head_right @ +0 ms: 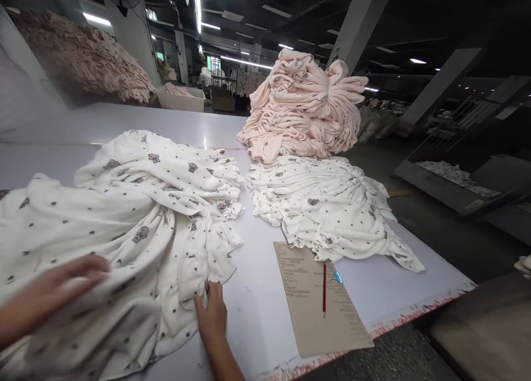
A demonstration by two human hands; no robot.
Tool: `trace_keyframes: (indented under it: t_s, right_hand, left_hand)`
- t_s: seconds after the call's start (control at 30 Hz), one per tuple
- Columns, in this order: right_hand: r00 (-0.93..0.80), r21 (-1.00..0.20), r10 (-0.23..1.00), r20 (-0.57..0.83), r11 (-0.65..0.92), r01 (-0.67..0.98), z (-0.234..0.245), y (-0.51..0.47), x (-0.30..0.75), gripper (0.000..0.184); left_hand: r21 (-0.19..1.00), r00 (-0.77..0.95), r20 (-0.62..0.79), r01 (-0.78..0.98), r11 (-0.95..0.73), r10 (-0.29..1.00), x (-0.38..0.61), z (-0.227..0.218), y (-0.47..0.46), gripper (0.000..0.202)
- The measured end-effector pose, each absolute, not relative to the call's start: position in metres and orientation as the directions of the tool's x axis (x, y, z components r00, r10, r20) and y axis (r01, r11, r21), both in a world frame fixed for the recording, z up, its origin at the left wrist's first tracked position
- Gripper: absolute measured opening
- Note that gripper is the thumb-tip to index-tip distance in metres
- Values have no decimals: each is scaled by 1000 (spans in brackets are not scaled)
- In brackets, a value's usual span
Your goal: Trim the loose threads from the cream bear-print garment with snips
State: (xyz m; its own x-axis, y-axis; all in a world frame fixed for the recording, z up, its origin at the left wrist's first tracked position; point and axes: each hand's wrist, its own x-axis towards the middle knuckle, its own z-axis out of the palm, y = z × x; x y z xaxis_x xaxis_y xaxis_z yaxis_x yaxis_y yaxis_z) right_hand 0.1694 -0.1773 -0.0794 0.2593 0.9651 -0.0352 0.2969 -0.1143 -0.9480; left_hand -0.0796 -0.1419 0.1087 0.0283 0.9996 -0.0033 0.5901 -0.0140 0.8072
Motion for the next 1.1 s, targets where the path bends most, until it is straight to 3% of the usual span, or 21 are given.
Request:
trace_keyframes:
  t_s: [0.1,0.23,0.33,0.43,0.5,0.57,0.63,0.67,0.77,0.83,0.93,1.03,1.1]
  right_hand:
    - [213,-950,976,34,-35,310,-72,-175,160,11]
    - [39,-959,989,140,126,255,-29,-183,163,9]
    - [-126,-961,973,194,214,176,22,-201,171,12]
    - [-249,-977,948,199,212,24,65,-218,179,18]
    - [-242,-973,945,222,200,-113,77,-225,181,27]
    - [-124,-970,972,201,180,-164,77,-227,179,26]
    - [-14,-978,983,180,178,-112,69,-224,173,28]
    - [10,-979,981,196,196,-54,64,-222,169,32]
    - [20,-937,945,325,319,140,58,-217,162,18]
    - [20,-921,935,355,346,178,60,-214,162,8]
    - [27,-982,982,187,188,-12,64,-212,166,17]
    - [19,-962,997,-76,-69,-264,62,-208,169,32]
    - [10,-944,990,-141,-131,-303,58,-205,168,36]
  left_hand:
    - [679,283,-64,715,-166,957,-32,79,-145,25]
    - [639,405,-98,726,-255,909,8,49,-150,40]
    - [663,497,-93,677,-318,863,9,55,-159,42]
    - [734,581,-77,583,-348,810,-4,85,-175,27]
    - [825,509,-72,513,-235,858,-11,104,-186,19]
    - [908,321,-138,419,-10,937,-12,114,-192,24]
    - [931,141,-229,322,174,963,-8,114,-194,32]
    - [932,129,-254,298,207,959,-5,111,-193,35]
    - [954,287,-203,275,123,936,0,99,-190,36]
    - [968,317,-114,249,33,941,0,94,-188,34]
    - [979,242,-102,199,53,965,-1,96,-184,31]
    - [963,378,-268,80,257,886,1,101,-179,30]
    - [948,463,-299,44,315,835,4,102,-175,32]
